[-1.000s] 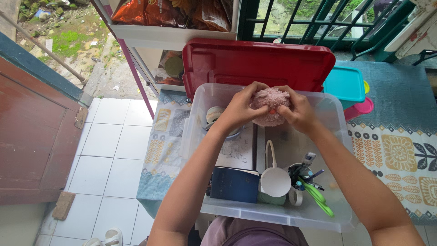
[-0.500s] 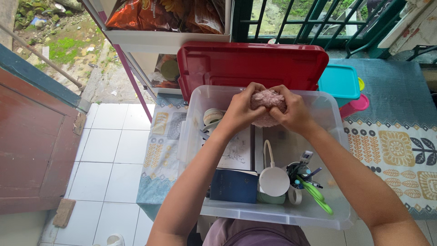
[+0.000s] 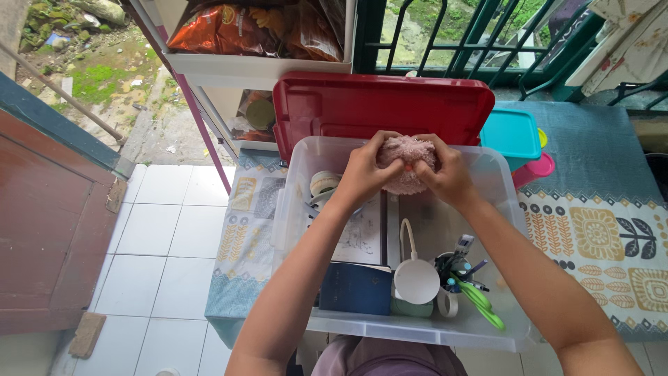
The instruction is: The person sorts through a clear plastic storage bin on a table, lifting out containers, a plush toy, a book, headphones and a notebook and placing them on the table. They close and clip the red lid, carry the box a short distance, then reopen it and continue removing items one at a time.
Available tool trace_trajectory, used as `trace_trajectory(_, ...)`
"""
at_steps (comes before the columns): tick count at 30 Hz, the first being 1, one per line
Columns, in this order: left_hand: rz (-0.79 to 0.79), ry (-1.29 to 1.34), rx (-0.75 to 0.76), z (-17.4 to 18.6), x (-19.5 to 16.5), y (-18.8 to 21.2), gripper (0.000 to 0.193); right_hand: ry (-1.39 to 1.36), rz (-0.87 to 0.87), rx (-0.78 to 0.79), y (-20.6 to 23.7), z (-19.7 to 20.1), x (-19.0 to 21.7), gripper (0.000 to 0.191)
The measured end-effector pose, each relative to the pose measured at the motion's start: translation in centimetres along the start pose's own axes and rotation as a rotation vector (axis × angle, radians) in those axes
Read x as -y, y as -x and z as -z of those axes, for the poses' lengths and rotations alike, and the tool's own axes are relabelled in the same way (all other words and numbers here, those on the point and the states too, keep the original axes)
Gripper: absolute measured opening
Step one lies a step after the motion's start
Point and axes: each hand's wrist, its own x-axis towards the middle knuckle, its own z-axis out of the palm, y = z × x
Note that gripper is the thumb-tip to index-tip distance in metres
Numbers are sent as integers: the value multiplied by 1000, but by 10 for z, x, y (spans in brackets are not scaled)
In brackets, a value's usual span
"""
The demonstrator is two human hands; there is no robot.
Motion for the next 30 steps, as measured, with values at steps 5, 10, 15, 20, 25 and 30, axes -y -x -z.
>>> trace_trajectory(5,-82,-76,-12,-1,-2,-2,45,28,13,-17,1,-4,7,43)
trace_trajectory(10,-107,-69,-10,-4,-1,-1,46,120,59,-47,2,-3,5,44)
trace_trajectory(15,-57,80,23,-2,-6,1,42,-114,-6,-4,3,8,5,41)
trace_trajectory(20,-7,136,3,-2,-11,-4,38,-171,-35,-23,0,12,6,38)
trace_trajectory(25,24,145,-18,-3,-3,-8,35,-237,-136,4,-4,9,-4,44)
trace_trajectory(30,-15,236,-3,-3,8,-7,35,-388,-76,25,-2,11,-8,50)
